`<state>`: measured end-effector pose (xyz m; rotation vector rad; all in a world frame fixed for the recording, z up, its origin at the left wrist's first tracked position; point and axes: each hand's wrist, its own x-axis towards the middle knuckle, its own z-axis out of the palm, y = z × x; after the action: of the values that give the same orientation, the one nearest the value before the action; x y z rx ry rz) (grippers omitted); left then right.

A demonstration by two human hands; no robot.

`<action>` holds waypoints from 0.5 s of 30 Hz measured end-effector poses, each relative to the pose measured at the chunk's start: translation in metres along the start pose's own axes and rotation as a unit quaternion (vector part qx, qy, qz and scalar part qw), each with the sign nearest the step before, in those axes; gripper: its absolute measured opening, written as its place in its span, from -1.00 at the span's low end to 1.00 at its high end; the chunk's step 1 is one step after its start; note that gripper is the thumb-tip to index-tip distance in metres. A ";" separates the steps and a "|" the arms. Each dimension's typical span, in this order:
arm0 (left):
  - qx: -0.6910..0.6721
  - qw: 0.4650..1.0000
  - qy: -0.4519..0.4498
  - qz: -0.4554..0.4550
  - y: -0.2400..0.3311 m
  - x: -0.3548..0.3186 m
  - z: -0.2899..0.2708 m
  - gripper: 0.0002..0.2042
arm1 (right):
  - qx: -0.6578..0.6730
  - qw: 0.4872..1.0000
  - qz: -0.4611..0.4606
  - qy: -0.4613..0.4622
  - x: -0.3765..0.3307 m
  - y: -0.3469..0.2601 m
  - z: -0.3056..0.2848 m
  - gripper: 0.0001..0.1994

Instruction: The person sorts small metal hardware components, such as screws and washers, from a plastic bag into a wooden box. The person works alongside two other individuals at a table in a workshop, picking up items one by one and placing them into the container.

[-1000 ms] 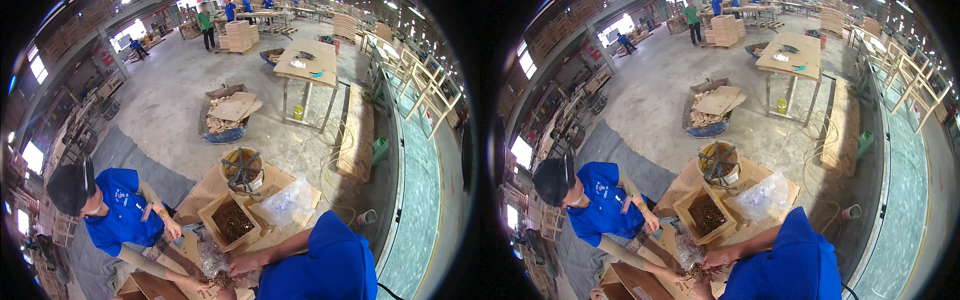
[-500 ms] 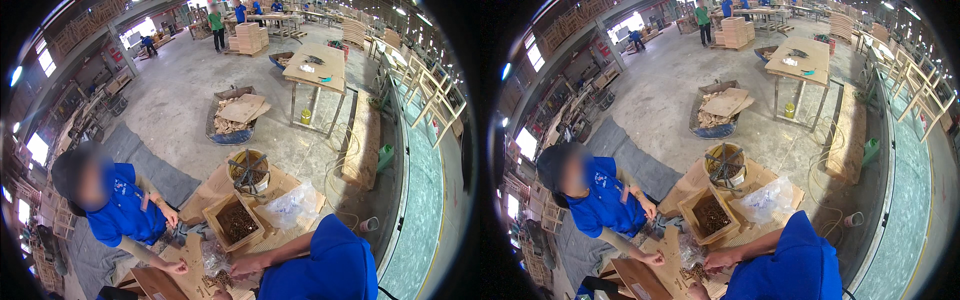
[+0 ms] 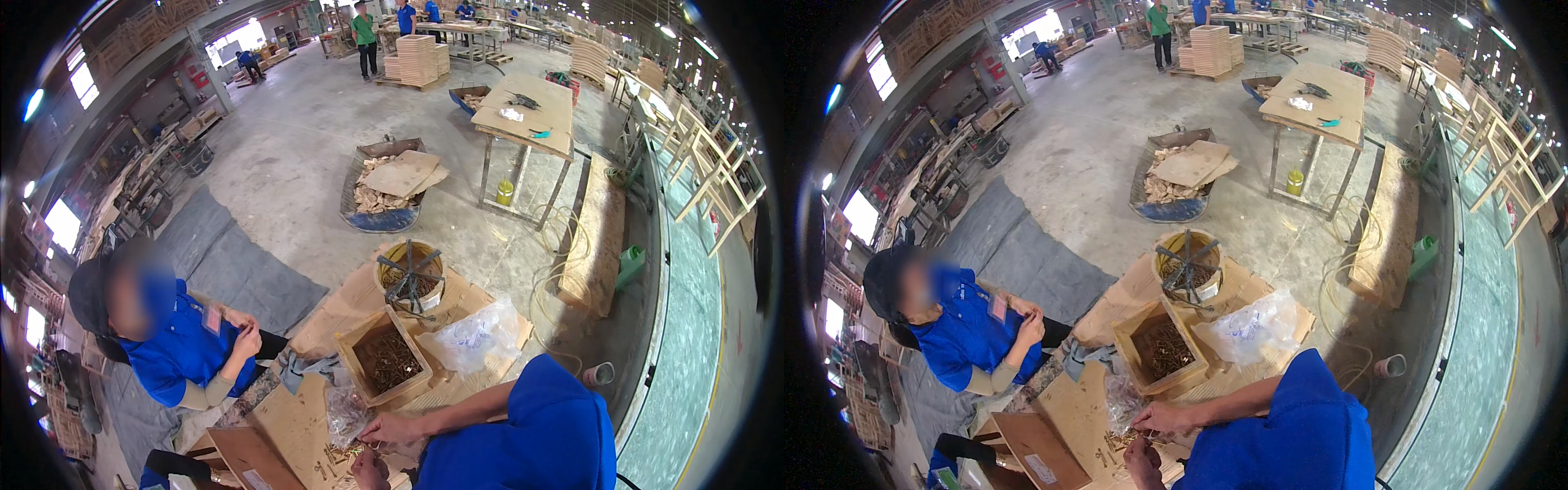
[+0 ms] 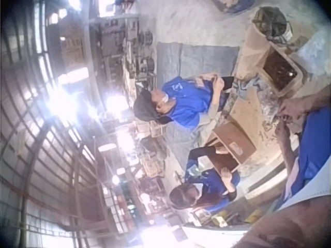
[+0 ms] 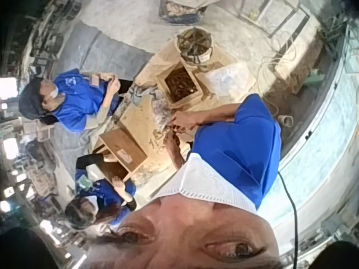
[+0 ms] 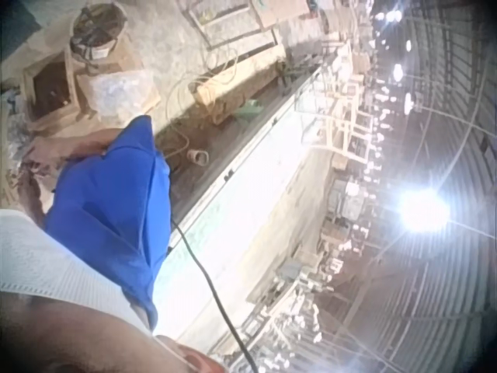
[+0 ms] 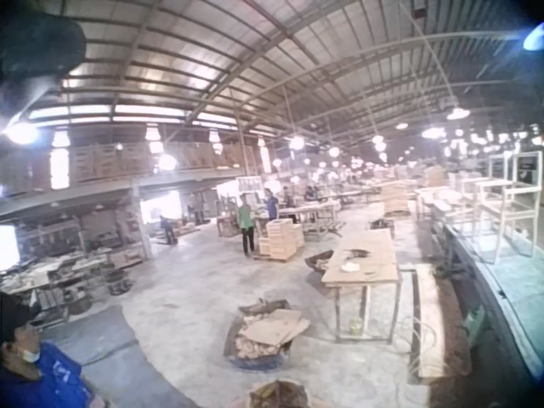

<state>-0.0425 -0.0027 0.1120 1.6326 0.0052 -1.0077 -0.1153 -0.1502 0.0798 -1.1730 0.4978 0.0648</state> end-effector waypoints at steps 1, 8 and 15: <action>-0.024 1.000 -0.002 0.004 -0.001 0.003 -0.003 -0.74 | -0.023 1.000 -0.021 -0.003 0.002 0.000 0.001 -0.68; -0.018 0.999 -0.027 -0.031 0.028 -0.013 0.009 -0.75 | -0.076 0.993 -0.085 -0.002 -0.010 -0.014 0.000 -0.72; -0.127 0.988 -0.067 -0.061 0.006 0.004 -0.020 -0.78 | -0.257 0.950 -0.175 -0.039 -0.028 -0.053 0.006 -0.63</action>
<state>-0.0251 0.0092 0.1139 1.3432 0.1383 -1.1599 -0.1224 -0.1605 0.1388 -1.7500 0.1959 -0.0716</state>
